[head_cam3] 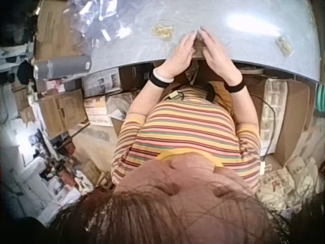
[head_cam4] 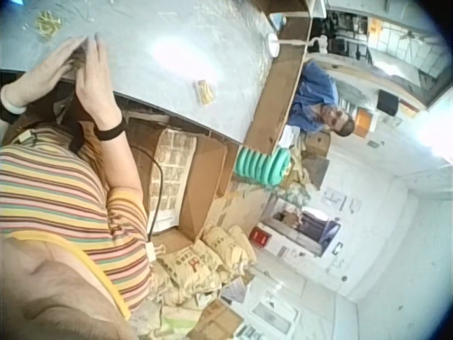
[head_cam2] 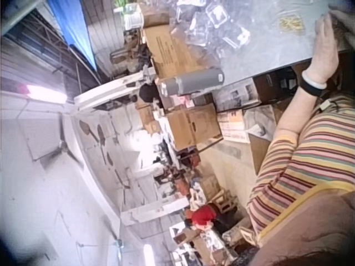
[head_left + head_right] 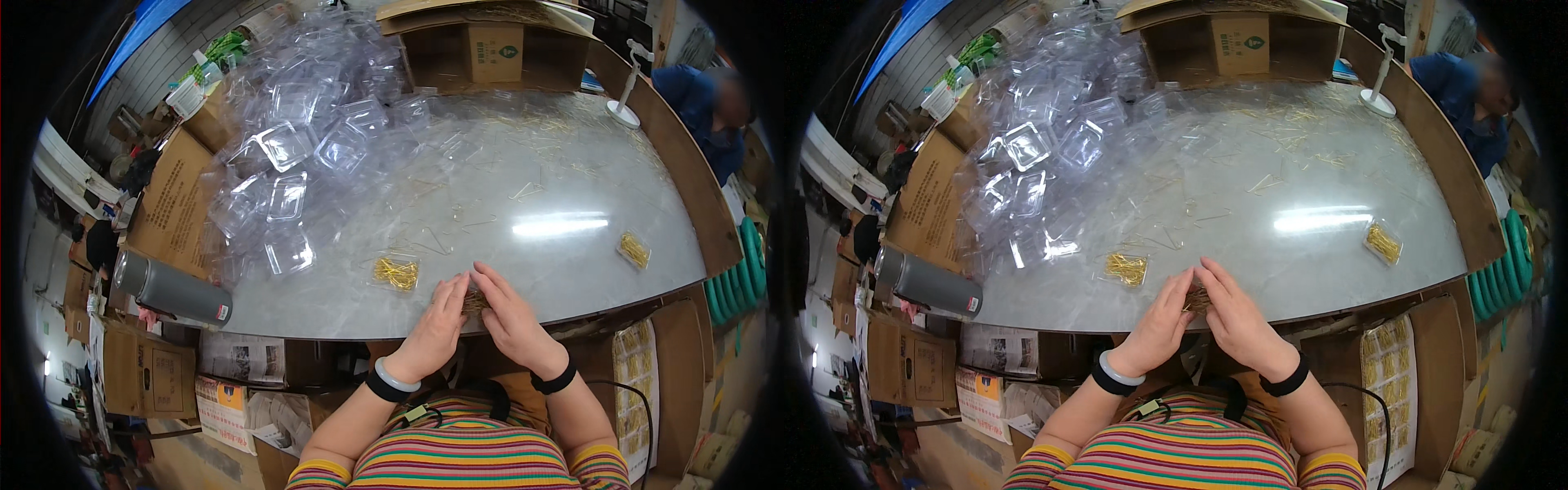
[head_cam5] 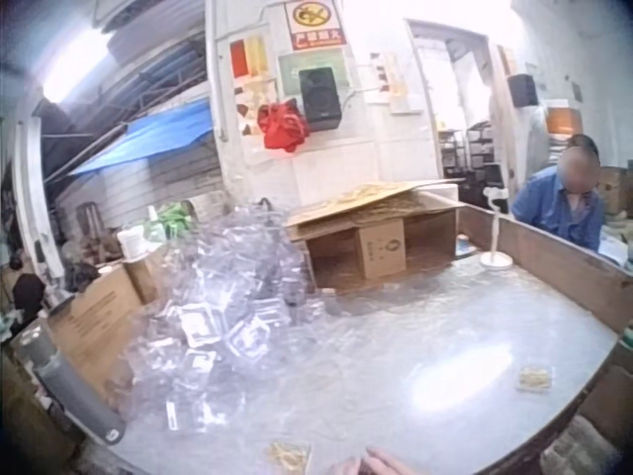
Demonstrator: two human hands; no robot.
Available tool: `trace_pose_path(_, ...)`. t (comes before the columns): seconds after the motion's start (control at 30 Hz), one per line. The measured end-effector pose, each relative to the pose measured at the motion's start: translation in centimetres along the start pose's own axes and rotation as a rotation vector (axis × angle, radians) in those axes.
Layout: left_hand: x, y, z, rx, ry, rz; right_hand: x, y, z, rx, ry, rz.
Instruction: Sorting and packaging gold-colored pins into plastic containers.
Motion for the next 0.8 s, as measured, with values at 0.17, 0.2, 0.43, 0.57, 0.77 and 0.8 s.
trace_pose_path(0.17, 0.5, 0.1, 0.1, -0.029, -0.06, 0.028, -0.1, 0.0, -0.2, 0.279, -0.176, 0.044)
trace_pose_path(0.2, 0.5, 0.0, 0.2, -0.014, -0.089, 0.038, -0.1, 0.1, -0.4, 0.371, -0.24, 0.01)
trace_pose_path(0.43, 1.9, -0.2, 1.2, -0.127, -0.084, 0.092, 1.2, 2.2, 0.7, 0.551, -0.235, 0.089)
trace_pose_path(0.57, 1.8, 1.0, 1.7, -0.316, -0.013, 0.073, 1.0, 1.9, -0.6, 0.571, -0.204, 0.118)
trace_pose_path(0.77, 0.6, 3.1, 1.4, -0.345, 0.039, 0.115, 1.5, 2.3, 0.2, 0.527, -0.193, 0.127)
trace_pose_path(0.8, 0.5, 2.9, 1.4, -0.31, 0.032, 0.113, 1.5, 2.3, 0.2, 0.521, -0.184, 0.136)
Point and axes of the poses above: each hand's wrist, its own x-axis away from the middle knuckle, its own y-axis out of the palm, z = x × y, the point moved 2 cm from there along -x, towards the middle knuckle, and after that the axes turned 7 degrees about z, right-handed, at the moved point
